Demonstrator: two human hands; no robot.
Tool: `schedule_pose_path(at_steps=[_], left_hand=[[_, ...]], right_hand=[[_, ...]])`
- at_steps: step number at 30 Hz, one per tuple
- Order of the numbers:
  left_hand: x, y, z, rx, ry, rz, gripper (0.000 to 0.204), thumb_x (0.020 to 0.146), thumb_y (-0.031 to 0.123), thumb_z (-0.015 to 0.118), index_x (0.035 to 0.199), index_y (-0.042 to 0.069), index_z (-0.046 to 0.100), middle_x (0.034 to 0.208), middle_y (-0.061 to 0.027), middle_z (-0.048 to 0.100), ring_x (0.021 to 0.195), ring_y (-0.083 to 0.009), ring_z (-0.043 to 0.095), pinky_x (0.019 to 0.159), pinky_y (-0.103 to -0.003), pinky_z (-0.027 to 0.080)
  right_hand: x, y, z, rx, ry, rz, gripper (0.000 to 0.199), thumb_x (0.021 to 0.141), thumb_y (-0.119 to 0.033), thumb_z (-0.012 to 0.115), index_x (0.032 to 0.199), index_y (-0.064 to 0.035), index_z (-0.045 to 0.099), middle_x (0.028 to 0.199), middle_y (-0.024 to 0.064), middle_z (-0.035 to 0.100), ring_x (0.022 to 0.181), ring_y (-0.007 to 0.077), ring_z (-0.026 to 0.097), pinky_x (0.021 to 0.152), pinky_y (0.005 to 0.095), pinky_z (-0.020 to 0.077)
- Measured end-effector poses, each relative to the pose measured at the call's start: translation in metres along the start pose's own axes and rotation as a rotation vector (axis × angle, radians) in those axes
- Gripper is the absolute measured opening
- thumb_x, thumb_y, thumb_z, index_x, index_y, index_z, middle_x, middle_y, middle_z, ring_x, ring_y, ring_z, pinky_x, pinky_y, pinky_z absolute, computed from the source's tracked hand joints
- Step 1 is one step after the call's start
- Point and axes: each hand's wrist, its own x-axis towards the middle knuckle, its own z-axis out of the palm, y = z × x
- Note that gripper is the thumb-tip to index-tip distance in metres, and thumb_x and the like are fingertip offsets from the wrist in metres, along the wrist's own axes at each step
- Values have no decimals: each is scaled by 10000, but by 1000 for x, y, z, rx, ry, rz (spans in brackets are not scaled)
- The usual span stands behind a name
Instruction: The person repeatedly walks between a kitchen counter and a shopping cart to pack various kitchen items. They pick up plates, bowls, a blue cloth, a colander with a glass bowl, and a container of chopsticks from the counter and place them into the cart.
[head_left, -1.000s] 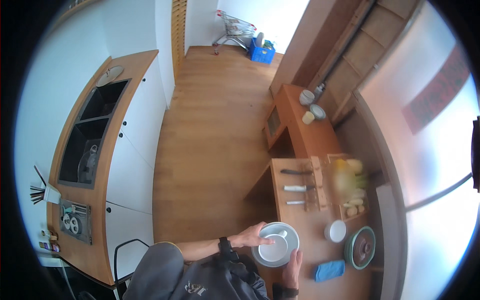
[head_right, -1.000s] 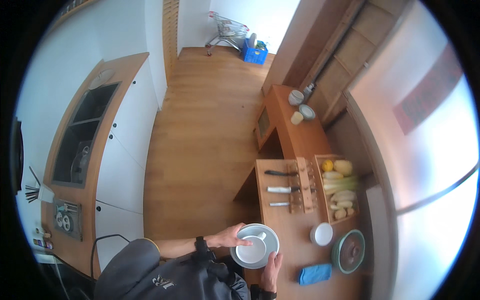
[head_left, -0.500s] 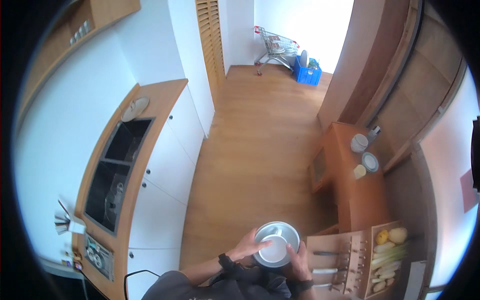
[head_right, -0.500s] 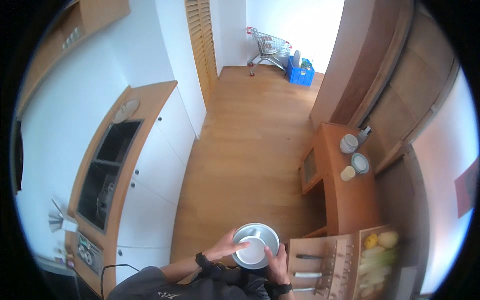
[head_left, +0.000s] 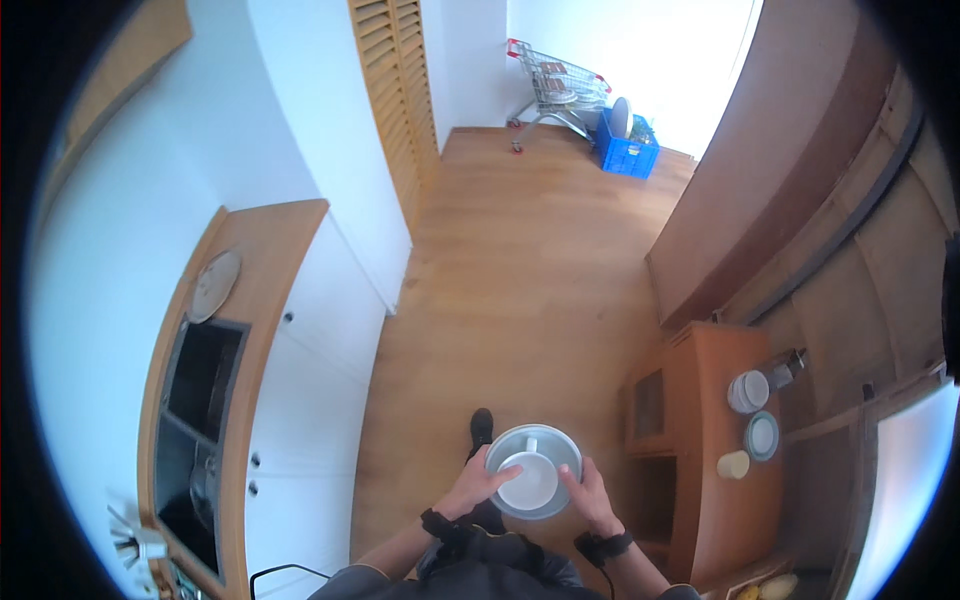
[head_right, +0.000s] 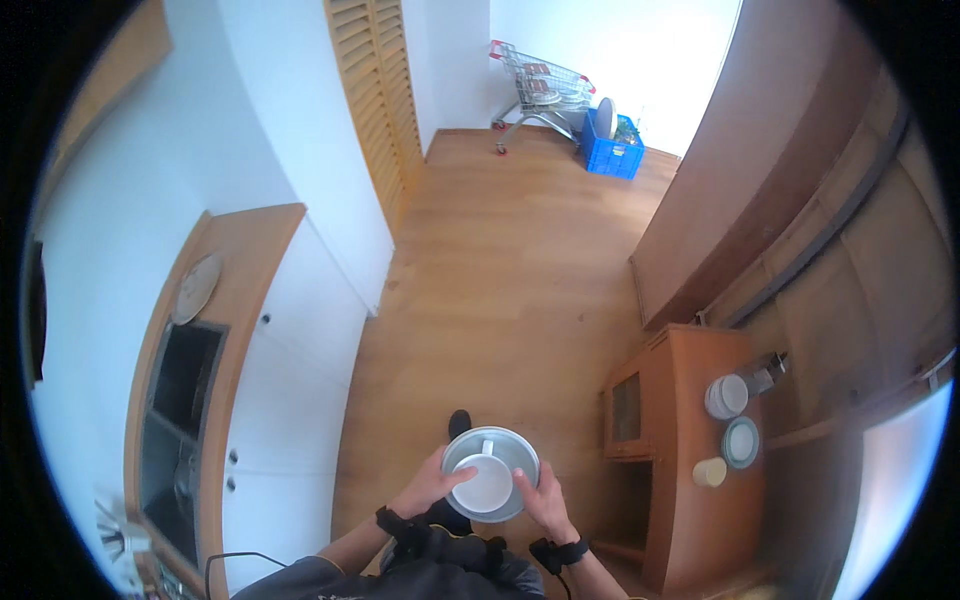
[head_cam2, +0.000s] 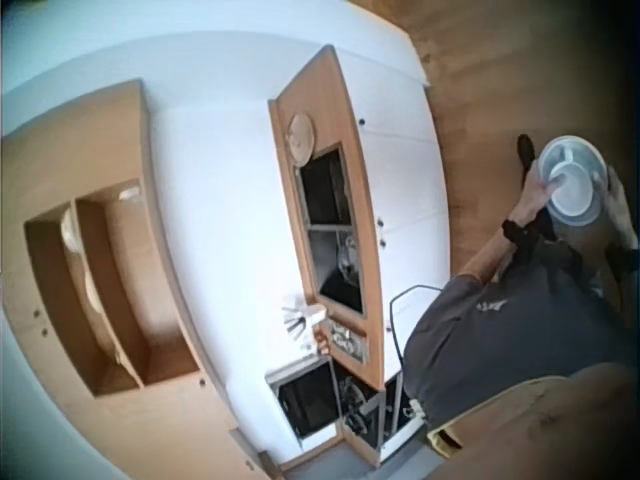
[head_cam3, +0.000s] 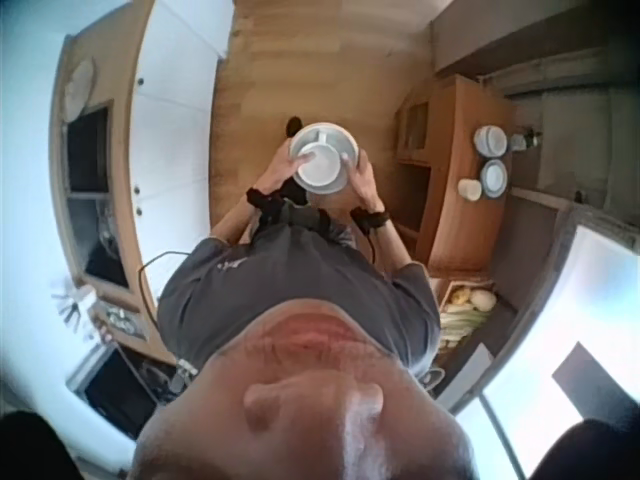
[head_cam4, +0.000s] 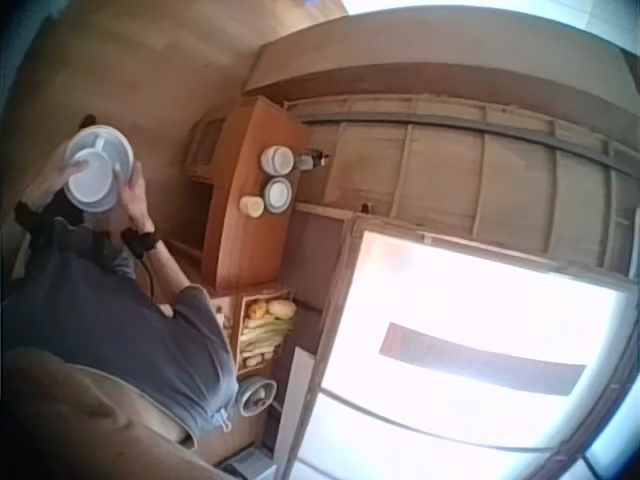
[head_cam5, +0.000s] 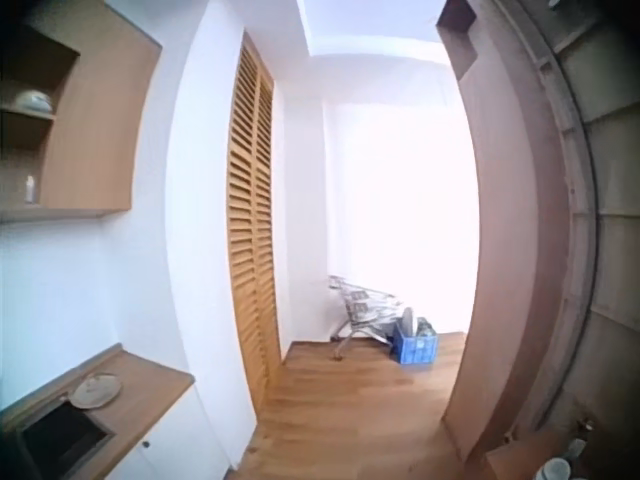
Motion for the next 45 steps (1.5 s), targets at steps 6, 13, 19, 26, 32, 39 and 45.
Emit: schedule_pose_path(at_steps=[6, 13, 19, 26, 32, 39, 45], left_hand=[[169, 76, -33, 133, -111, 26, 586, 775, 314, 736, 1187, -28, 497, 1093, -142, 616, 1013, -198, 587, 895, -327, 443], [332, 193, -71, 40, -248, 66, 604, 773, 299, 743, 1218, -22, 489, 1120, -140, 612, 1032, -201, 586, 903, -336, 451], [474, 229, -89, 174, -265, 24, 616, 769, 314, 747, 1217, -21, 489, 1093, -134, 615, 1024, -205, 585, 886, -336, 461], [624, 300, -87, 166, -102, -44, 655, 781, 332, 738, 1253, -12, 443, 1159, -147, 565, 1072, -209, 552, 919, -343, 444], [760, 383, -68, 228, -61, 38, 642, 775, 331, 746, 1230, -12, 448, 1147, -142, 566, 1070, -209, 549, 921, -347, 441], [937, 426, -49, 249, -109, 75, 615, 761, 334, 755, 1189, -10, 480, 1105, -146, 593, 1027, -217, 580, 894, -347, 459], [1123, 465, -25, 303, -242, 193, 634, 755, 359, 748, 1213, 4, 491, 1111, -149, 608, 1043, -242, 590, 899, -354, 460]], right_hand=[[146, -42, -8, 352, 185, 163, 393, 984, -311, 424, 1104, 46, 536, 925, 85, 602, 846, 153, 559, 735, 303, 476], [303, -117, -29, 658, 200, 265, 286, 973, -206, 441, 1101, 29, 542, 916, 42, 588, 819, 120, 550, 719, 256, 463], [451, -136, -46, 330, 233, 153, 353, 856, -53, 564, 1194, 32, 506, 1056, 125, 614, 982, 198, 580, 870, 329, 462], [648, -150, -103, 234, 17, 127, 384, 822, -68, 602, 1187, 28, 534, 1078, 142, 639, 1001, 204, 603, 871, 346, 472], [795, -203, -169, 215, -23, 187, 282, 855, -100, 585, 1097, 43, 596, 977, 99, 664, 891, 156, 618, 782, 307, 496], [952, -211, -225, 201, 74, 144, 276, 854, -102, 591, 1085, 49, 599, 961, 100, 669, 863, 149, 622, 772, 299, 497], [1094, -214, -286, 249, 227, 203, 296, 850, -143, 626, 1089, 30, 598, 938, 85, 661, 835, 137, 614, 698, 277, 500]])
